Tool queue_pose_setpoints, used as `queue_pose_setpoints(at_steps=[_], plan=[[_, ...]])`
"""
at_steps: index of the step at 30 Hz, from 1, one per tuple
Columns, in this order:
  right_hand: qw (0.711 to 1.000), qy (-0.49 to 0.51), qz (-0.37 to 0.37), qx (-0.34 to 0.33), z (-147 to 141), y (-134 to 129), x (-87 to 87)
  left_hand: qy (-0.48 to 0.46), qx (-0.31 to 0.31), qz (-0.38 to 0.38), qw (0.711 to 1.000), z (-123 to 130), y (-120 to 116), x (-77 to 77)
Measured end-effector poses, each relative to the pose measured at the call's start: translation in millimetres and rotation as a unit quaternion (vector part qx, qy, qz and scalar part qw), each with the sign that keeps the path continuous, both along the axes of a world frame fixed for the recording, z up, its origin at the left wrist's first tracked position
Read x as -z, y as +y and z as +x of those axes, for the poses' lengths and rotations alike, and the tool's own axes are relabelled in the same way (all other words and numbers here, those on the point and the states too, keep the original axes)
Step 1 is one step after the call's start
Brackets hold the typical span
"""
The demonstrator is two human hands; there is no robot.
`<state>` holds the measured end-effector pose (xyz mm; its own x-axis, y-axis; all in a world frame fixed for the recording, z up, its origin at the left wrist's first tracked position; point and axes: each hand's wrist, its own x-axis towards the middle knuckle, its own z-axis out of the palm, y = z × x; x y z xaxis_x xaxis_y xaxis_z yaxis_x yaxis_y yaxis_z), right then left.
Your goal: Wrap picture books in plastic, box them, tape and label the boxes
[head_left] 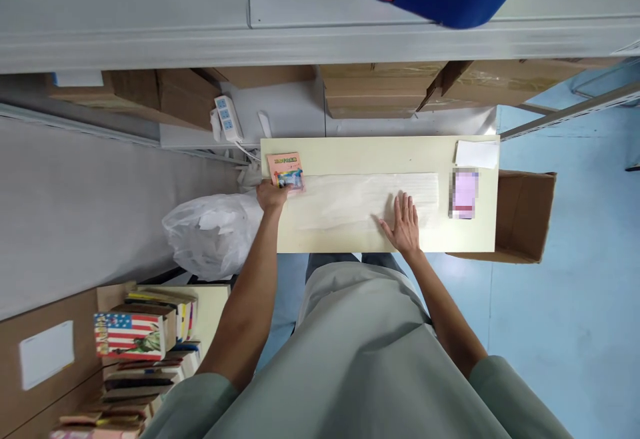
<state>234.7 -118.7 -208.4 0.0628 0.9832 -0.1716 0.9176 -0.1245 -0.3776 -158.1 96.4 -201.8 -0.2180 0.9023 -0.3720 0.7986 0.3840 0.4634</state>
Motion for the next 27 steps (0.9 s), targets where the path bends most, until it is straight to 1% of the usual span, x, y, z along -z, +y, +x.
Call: queue_pose_setpoints(at_steps=[2,3,4,6,8,11,13,15,17,19,20,22,24,26,27], plan=[[1.0,0.007,-0.002,-0.007,1,-2,0.8,0.059,-0.099,-0.019,0.993,7,-3,-13.0],[1.0,0.012,-0.002,-0.01,2,-4,0.9,0.076,-0.131,-0.019,0.988,10,-5,-20.3],[1.0,0.016,-0.002,-0.012,3,-4,0.9,0.08,-0.139,-0.01,0.987,12,-7,-28.0],[1.0,0.025,0.001,-0.013,6,-5,0.0,0.091,-0.144,0.028,0.985,14,-12,-45.2],[0.999,0.035,0.005,-0.006,9,-5,-2.7,0.114,-0.139,0.092,0.979,14,-16,-65.2],[0.998,0.062,0.011,0.02,12,-2,-12.5,0.131,-0.1,0.196,0.967,19,-23,-98.0],[0.994,0.096,0.015,0.041,14,2,-23.3,0.115,-0.071,0.238,0.962,31,-28,-116.5],[0.986,0.151,0.022,0.065,14,6,-35.9,0.082,-0.043,0.255,0.962,55,-34,-126.7],[0.966,0.235,0.024,0.105,14,10,-47.5,0.013,-0.013,0.244,0.97,89,-45,-126.2],[0.93,0.333,0.013,0.155,15,14,-54.9,-0.101,0.017,0.198,0.975,130,-60,-116.3],[0.909,0.377,0.006,0.178,16,16,-56.3,-0.167,0.026,0.164,0.972,151,-69,-109.1],[0.871,0.442,-0.004,0.215,20,15,-54.9,-0.287,0.032,0.074,0.955,190,-88,-93.1],[0.846,0.474,-0.005,0.243,27,10,-49.7,-0.364,0.026,0.0,0.931,222,-106,-77.5],[0.837,0.475,-0.002,0.273,35,1,-43.8,-0.406,0.012,-0.045,0.913,244,-122,-63.4],[0.837,0.466,-0.001,0.286,39,-4,-41.3,-0.415,0.004,-0.058,0.908,252,-128,-56.7]])
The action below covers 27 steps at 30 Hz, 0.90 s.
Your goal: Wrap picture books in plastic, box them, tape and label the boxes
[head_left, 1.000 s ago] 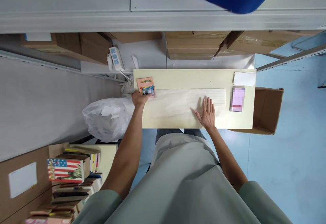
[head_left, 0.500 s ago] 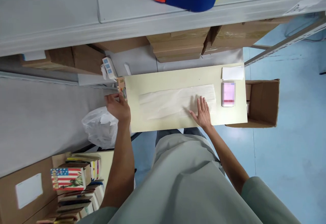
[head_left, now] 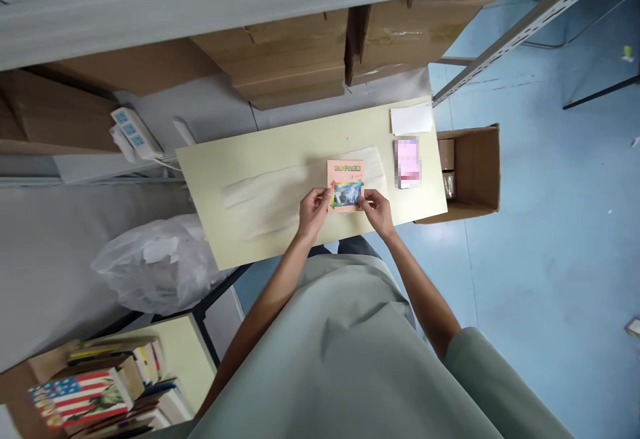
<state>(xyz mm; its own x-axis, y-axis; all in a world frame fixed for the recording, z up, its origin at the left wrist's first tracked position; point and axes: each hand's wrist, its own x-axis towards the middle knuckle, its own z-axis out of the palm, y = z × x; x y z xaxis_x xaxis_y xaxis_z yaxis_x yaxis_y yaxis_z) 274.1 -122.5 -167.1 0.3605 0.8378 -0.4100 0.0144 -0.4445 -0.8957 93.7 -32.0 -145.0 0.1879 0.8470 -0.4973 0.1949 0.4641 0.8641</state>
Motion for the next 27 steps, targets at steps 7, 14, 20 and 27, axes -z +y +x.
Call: queue_pose_setpoints(at_steps=[7,14,20,27], plan=[[0.992,-0.122,-0.017,0.009,21,-16,19.4,0.098,0.046,-0.013,0.994,19,-14,42.9],[0.973,-0.229,0.004,-0.01,18,-5,45.2,0.232,0.084,0.057,0.967,25,-10,65.2],[0.96,-0.276,-0.013,-0.04,16,-4,43.5,0.251,0.056,0.052,0.965,28,-13,70.0],[0.939,-0.337,-0.053,0.027,32,-24,30.7,0.242,0.048,0.052,0.968,28,-12,63.8]])
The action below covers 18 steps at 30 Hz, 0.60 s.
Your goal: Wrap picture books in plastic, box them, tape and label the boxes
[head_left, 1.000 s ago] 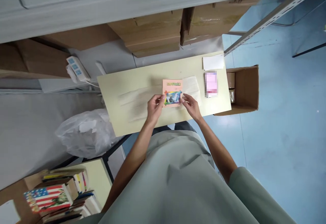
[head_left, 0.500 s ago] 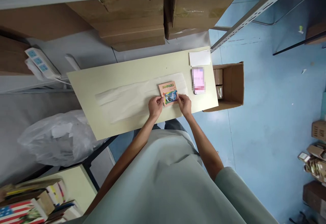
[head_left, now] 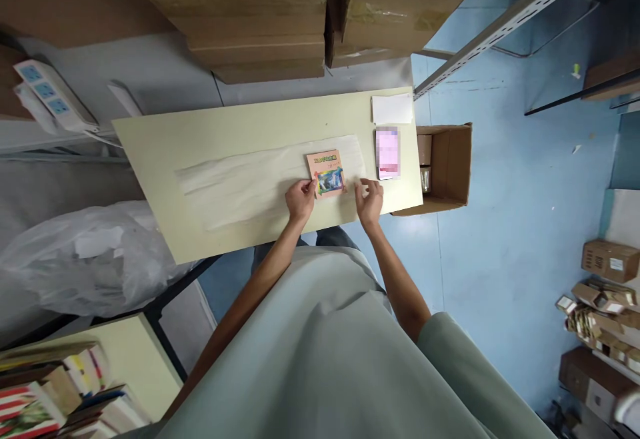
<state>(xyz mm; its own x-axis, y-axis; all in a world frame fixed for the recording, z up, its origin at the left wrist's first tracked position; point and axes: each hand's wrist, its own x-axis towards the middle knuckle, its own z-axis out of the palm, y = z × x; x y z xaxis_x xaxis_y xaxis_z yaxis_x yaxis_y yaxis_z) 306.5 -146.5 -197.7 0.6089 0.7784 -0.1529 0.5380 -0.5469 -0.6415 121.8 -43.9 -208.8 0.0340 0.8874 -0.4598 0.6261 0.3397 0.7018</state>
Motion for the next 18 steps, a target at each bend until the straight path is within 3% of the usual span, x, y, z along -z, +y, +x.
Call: queue_pose_setpoints(at_steps=[5,18], plan=[[0.998,-0.027,-0.022,0.047,12,-13,1.2,-0.002,-0.006,0.0,1.0,1,0,0.0],[0.992,0.021,-0.085,0.092,7,-1,9.0,-0.007,-0.009,0.013,1.0,1,-3,2.8]])
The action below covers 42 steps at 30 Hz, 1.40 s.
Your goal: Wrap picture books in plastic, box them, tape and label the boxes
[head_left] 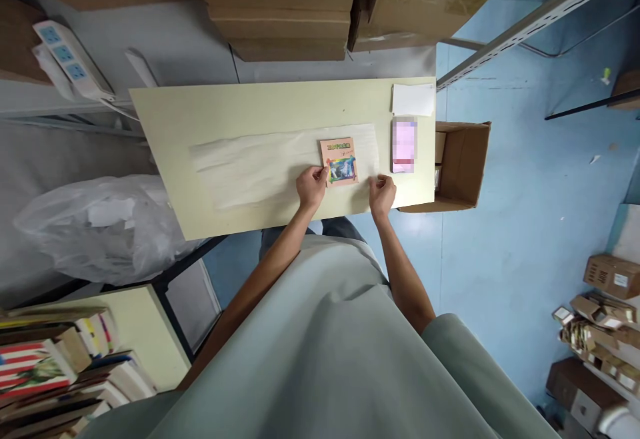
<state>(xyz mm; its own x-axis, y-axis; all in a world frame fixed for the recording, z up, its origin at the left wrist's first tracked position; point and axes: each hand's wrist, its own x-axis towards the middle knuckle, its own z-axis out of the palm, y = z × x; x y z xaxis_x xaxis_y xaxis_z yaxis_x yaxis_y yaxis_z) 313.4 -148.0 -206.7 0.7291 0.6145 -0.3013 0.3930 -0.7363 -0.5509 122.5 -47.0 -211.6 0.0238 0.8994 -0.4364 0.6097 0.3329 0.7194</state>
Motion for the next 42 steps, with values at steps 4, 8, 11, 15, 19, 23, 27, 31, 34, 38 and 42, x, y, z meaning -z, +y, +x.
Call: queue_pose_setpoints(at_steps=[4,8,11,15,19,23,27,31,34,38,42], plan=[[0.999,-0.016,0.033,-0.009,-1,2,-3.2,-0.005,-0.001,-0.001,1.0,-1,0,-0.8],[0.995,0.045,0.092,-0.015,-11,3,-13.1,-0.003,-0.002,-0.011,1.0,-2,1,-2.5],[0.988,0.074,0.11,-0.072,-26,7,-21.2,-0.008,-0.011,-0.008,1.0,-2,1,-4.6],[0.972,0.077,0.087,-0.205,-46,20,-24.5,-0.017,-0.02,-0.003,1.0,-3,1,-7.1],[0.951,0.055,0.033,-0.304,-57,31,-17.4,-0.01,-0.038,-0.01,0.999,0,0,-8.5],[0.936,0.049,0.03,-0.348,-54,33,-10.0,0.025,-0.042,-0.015,0.999,8,-1,-7.6],[0.91,0.11,0.037,-0.397,-29,44,-9.6,0.046,-0.036,-0.011,0.998,16,-4,-4.0],[0.921,0.101,0.052,-0.372,2,80,-10.9,0.039,-0.026,0.01,0.999,17,-10,-5.6],[0.919,0.084,0.051,-0.382,9,116,-7.3,0.037,0.022,0.054,0.998,17,-14,-11.5],[0.918,0.07,-0.011,-0.389,2,150,0.1,0.053,0.082,0.063,0.993,29,-15,-15.5],[0.909,0.085,-0.053,-0.404,2,165,-1.9,0.066,0.049,0.05,0.995,56,-14,-10.3]])
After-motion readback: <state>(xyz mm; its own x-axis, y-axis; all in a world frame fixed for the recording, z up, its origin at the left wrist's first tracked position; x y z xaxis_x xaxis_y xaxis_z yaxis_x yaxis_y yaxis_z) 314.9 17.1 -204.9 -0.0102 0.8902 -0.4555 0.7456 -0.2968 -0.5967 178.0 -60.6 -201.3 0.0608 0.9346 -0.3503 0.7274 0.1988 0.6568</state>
